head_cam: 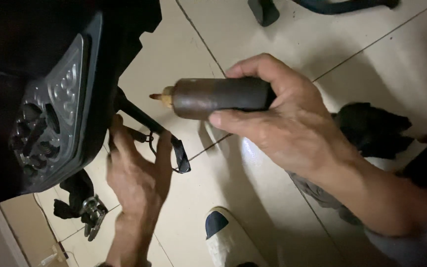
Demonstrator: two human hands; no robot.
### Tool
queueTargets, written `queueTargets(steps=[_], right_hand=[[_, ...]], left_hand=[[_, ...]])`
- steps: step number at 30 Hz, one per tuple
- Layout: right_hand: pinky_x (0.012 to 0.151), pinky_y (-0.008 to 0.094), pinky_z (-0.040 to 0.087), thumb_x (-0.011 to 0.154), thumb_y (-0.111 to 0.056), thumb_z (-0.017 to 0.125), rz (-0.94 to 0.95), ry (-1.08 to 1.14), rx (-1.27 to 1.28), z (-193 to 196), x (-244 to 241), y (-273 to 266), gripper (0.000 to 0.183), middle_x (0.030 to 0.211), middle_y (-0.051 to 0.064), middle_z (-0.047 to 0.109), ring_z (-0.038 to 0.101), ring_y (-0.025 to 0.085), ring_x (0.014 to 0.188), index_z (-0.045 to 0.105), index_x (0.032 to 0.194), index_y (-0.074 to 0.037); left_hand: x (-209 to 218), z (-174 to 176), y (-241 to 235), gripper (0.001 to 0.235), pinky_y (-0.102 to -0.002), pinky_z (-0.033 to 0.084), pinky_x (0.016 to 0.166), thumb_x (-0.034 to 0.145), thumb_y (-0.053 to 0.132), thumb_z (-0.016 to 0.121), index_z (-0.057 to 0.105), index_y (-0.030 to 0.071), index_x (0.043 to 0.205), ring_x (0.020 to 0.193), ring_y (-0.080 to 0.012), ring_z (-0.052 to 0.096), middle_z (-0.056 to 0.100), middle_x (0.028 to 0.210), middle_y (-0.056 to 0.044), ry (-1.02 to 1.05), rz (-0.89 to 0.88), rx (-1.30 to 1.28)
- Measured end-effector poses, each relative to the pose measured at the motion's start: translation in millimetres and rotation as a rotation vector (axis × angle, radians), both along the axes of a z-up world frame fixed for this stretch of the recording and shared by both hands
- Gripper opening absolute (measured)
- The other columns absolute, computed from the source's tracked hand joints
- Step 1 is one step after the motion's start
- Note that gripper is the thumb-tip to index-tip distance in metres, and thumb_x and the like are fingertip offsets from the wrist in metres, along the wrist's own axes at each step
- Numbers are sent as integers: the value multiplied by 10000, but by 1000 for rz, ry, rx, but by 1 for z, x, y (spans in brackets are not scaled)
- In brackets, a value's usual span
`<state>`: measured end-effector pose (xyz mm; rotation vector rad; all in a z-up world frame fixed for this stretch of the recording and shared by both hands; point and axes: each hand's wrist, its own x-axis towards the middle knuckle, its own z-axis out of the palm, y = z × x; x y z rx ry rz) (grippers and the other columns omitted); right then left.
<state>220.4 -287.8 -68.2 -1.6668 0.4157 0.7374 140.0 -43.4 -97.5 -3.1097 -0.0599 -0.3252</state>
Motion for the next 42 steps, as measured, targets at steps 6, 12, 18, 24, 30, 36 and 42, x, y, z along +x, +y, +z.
queueTargets(steps=[6, 12, 18, 24, 30, 36, 42], right_hand=[[701, 207, 508, 649, -347, 815, 21, -106, 75, 0, 8, 15, 438, 940, -81, 643, 606, 86, 816, 703, 1071, -310], [606, 219, 494, 645, -312, 816, 19, -73, 105, 0, 14, 30, 400, 831, -79, 625, 582, 80, 684, 697, 1027, -313], [628, 217, 482, 659, -340, 804, 26, -88, 163, -7, 17, 36, 394, 838, -83, 628, 582, 81, 709, 680, 1031, -304], [684, 212, 493, 671, -317, 844, 13, -237, 169, -18, 14, 42, 364, 926, -82, 643, 607, 85, 809, 680, 995, -291], [614, 195, 526, 705, -227, 838, -66, -258, 274, -24, 4, 45, 366, 940, -20, 643, 647, 95, 723, 685, 1037, -208], [720, 188, 485, 723, -214, 838, -169, -365, 331, -48, -6, 46, 415, 965, -29, 636, 602, 82, 853, 672, 1101, -171], [710, 192, 534, 701, -192, 831, -208, -288, 300, -35, -7, 41, 426, 957, -24, 649, 628, 89, 849, 679, 1098, -164]], left_hand=[[-31, -16, -22, 924, -523, 606, 978, 936, 270, 689, 44, 83, 1571, 1447, -444, 427, 244, 1632, -313, 5, 93, -701], [-27, -37, -7, 972, -443, 545, 998, 768, 381, 691, 233, 66, 1565, 1278, -331, 596, 496, 1506, -202, 275, 716, -1084], [-29, -68, 15, 514, -324, 592, 767, 819, 107, 722, 651, 38, 1324, 874, -176, 649, 738, 1116, -83, 303, 771, -1187], [-25, -70, 16, 367, -265, 568, 675, 796, 88, 739, 759, 70, 1162, 685, -120, 548, 681, 868, 19, 322, 794, -1078], [-23, -62, 12, 226, -254, 472, 635, 747, 80, 717, 759, 85, 969, 611, -114, 454, 554, 722, 51, 311, 859, -1065], [-26, -94, 11, 346, -264, 513, 583, 763, 63, 758, 771, 66, 1108, 624, -101, 522, 676, 836, 23, 288, 820, -1176], [-17, -81, -13, 260, -316, 540, 641, 811, 26, 766, 763, 35, 1071, 739, -154, 580, 703, 880, -17, 296, 909, -1346]])
